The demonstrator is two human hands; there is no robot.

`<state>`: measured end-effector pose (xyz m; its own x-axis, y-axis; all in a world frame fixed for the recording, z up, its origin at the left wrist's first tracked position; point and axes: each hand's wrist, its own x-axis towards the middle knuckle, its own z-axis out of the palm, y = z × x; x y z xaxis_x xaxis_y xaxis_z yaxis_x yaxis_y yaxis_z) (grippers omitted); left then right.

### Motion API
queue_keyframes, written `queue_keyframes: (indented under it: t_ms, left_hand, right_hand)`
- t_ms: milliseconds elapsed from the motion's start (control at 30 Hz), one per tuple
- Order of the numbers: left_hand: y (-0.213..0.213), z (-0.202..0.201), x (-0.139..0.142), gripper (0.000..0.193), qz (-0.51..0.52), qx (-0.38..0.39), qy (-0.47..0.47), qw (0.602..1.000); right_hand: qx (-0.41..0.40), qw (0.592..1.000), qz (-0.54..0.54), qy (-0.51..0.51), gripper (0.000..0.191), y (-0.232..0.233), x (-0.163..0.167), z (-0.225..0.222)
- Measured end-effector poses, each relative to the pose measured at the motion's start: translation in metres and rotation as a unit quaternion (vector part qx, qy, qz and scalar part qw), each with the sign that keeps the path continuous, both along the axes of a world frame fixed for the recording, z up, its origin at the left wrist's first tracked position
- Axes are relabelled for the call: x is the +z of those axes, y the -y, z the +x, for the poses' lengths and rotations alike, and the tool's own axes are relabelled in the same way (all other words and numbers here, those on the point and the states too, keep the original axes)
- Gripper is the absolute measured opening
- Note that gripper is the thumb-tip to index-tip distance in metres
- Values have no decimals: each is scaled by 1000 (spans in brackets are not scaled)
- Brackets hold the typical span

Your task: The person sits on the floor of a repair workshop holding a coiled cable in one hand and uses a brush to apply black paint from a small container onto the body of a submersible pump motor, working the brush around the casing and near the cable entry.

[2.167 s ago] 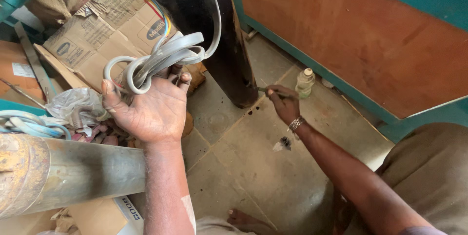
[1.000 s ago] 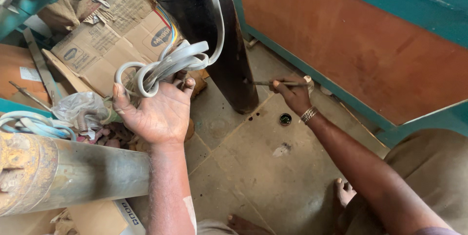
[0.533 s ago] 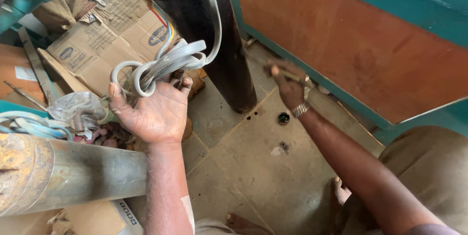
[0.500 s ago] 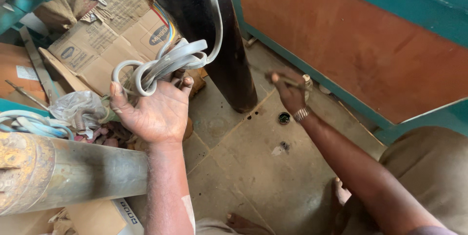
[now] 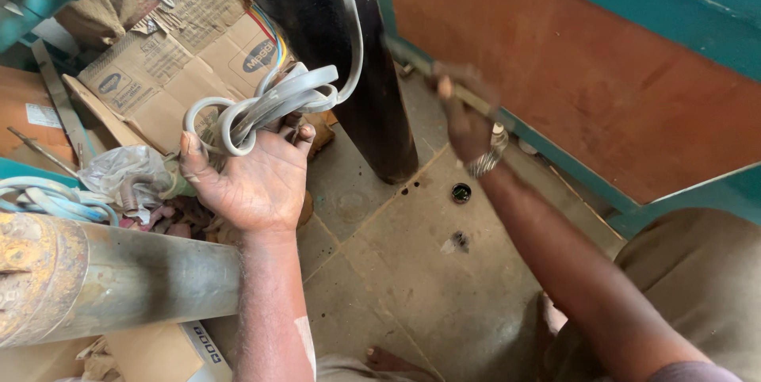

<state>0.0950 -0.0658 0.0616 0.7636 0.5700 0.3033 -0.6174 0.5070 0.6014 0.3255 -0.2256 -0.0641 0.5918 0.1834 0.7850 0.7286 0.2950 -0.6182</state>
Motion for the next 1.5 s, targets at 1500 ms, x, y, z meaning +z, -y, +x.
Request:
queue_keyframes:
  t_ms: [1500]
  left_hand:
    - [-12, -10, -4, 54, -13, -9, 33, 999]
  right_hand:
    - [-9, 991, -135, 1, 12, 11, 23, -54]
